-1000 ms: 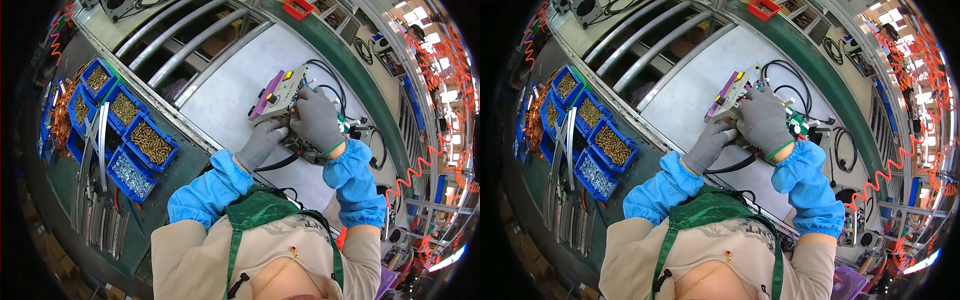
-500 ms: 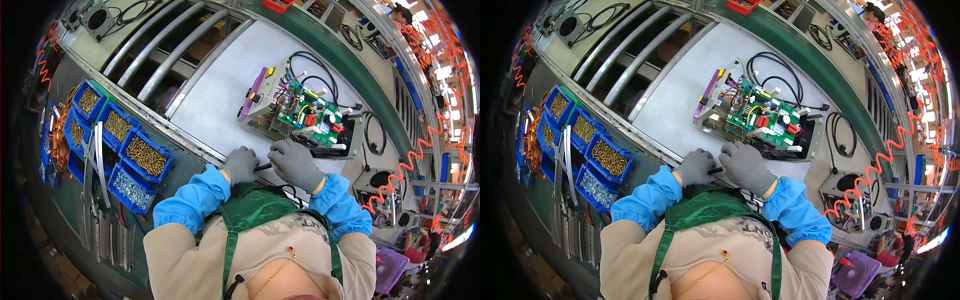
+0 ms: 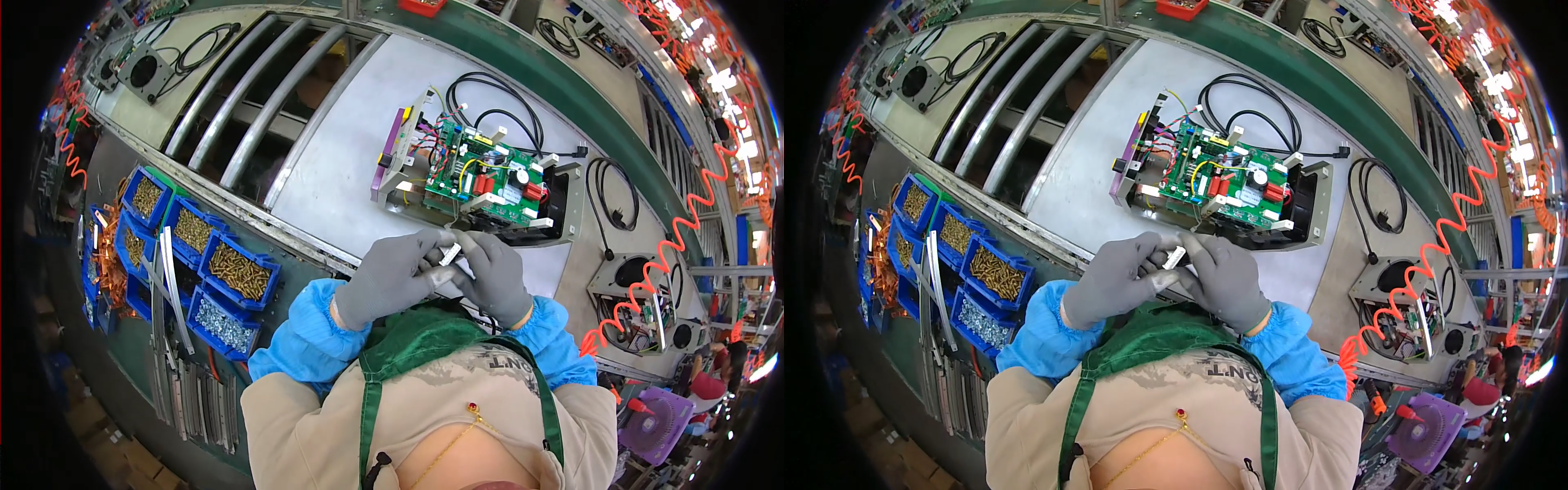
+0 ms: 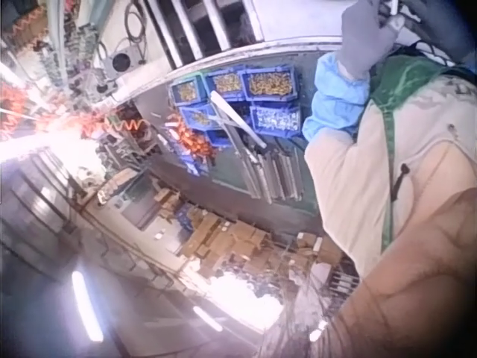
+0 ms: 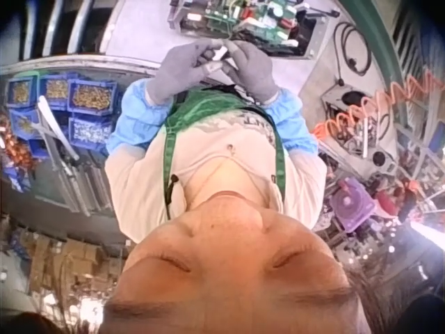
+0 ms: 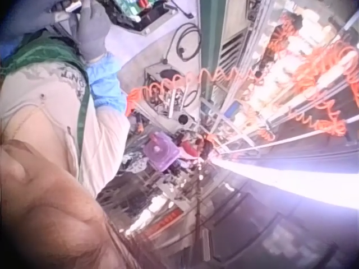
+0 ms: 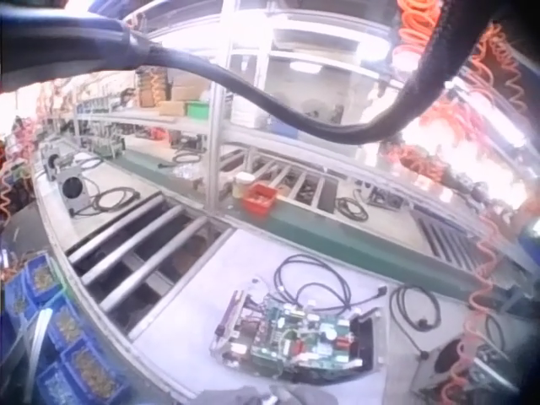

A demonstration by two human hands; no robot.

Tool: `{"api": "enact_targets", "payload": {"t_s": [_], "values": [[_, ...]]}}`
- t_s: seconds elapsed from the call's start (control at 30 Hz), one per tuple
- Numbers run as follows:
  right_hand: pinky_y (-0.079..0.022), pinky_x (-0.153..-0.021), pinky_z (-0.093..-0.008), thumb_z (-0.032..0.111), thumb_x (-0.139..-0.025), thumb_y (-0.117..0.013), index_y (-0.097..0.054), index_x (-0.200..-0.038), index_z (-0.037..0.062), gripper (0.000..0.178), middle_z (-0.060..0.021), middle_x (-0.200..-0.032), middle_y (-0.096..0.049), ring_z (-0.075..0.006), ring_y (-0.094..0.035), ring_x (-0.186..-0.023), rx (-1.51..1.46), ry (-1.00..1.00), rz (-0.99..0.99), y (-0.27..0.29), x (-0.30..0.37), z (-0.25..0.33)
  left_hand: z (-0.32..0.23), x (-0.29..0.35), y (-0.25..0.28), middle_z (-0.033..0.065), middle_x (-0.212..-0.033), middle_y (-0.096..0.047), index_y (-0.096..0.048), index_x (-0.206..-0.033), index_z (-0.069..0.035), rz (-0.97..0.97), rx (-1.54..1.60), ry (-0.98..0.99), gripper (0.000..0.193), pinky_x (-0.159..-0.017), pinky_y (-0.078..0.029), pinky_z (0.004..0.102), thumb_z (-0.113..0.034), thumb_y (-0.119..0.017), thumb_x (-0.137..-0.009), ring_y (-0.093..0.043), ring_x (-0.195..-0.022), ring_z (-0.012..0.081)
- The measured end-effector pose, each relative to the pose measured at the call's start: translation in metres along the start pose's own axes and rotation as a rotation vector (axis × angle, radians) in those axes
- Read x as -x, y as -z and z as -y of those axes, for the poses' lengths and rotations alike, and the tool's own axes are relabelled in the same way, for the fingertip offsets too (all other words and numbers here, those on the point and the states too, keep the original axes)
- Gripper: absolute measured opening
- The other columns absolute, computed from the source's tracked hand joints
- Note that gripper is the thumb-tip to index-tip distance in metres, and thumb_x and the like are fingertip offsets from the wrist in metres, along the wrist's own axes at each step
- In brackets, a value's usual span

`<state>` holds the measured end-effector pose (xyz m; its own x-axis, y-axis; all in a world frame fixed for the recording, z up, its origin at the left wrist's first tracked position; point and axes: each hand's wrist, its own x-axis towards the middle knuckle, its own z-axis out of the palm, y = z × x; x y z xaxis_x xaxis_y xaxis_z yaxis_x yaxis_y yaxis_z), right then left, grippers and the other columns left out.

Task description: Assembling components of a solar inverter or power supply unit using a power screwdriver.

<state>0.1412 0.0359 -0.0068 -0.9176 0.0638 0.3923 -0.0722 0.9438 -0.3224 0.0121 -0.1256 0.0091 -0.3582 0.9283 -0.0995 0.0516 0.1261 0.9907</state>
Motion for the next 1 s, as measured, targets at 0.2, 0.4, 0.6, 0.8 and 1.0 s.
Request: {"api": "enact_targets", "payload": {"t_s": [0.2,0.4,0.6,0.8,1.0], "values": [[-0.051,-0.063,-0.0358,0.019,-0.073,-0.073,-0.058,-0.114,0.0047,0.046,-0.0097,-0.096,-0.061,-0.0260,-0.062,-0.079,0.006,-0.025,-0.025,-0.015,0.014,-0.016,0.003,-0.008,-0.006,0.0117,-0.088,-0.064,-0.058,-0.119,-0.001,-0.129,-0.240,-0.192,0.038,-0.066,-0.051,0.0284,-0.017,-0.062,-0.086,-0.061,-0.071,0.0147],[-0.049,-0.061,-0.0341,0.019,-0.077,-0.073,-0.061,-0.112,0.0095,0.039,-0.0090,-0.091,-0.061,-0.0260,-0.060,-0.071,-0.514,-0.356,0.165,0.000,0.006,-0.010,0.004,-0.013,-0.011,0.0121,-0.088,-0.065,-0.060,-0.116,-0.001,-0.159,-0.227,-0.192,0.034,-0.064,-0.051,0.0296,-0.017,-0.061,-0.087,-0.062,-0.071,0.0164],[-0.047,-0.061,-0.0338,0.017,-0.082,-0.070,-0.066,-0.100,0.0071,0.021,-0.0100,-0.077,-0.061,-0.0256,-0.059,-0.067,-0.591,-0.261,0.289,0.011,0.001,-0.036,0.006,-0.021,-0.021,0.0144,-0.091,-0.065,-0.061,-0.114,-0.001,-0.239,-0.369,-0.435,0.031,-0.064,-0.051,0.0306,-0.012,-0.062,-0.085,-0.065,-0.073,0.0213],[-0.048,-0.059,-0.0312,0.011,-0.078,-0.073,-0.060,-0.113,0.0068,0.038,-0.0090,-0.080,-0.060,-0.0198,-0.057,-0.063,-0.826,-0.272,0.221,0.013,-0.003,-0.040,-0.017,-0.027,-0.008,0.0135,-0.091,-0.065,-0.062,-0.113,-0.005,0.031,-0.395,-0.316,0.033,-0.067,-0.051,0.0333,-0.012,-0.066,-0.081,-0.065,-0.074,0.0251],[-0.045,-0.052,-0.0261,0.007,-0.069,-0.077,-0.057,-0.116,0.0092,0.051,-0.0049,-0.082,-0.060,-0.0126,-0.053,-0.064,-0.465,-0.292,0.046,0.025,-0.009,-0.019,-0.006,-0.033,-0.004,0.0142,-0.081,-0.063,-0.062,-0.106,-0.005,-0.223,-0.700,-0.478,0.037,-0.062,-0.049,0.0356,-0.028,-0.072,-0.078,-0.061,-0.069,0.0301]]}}
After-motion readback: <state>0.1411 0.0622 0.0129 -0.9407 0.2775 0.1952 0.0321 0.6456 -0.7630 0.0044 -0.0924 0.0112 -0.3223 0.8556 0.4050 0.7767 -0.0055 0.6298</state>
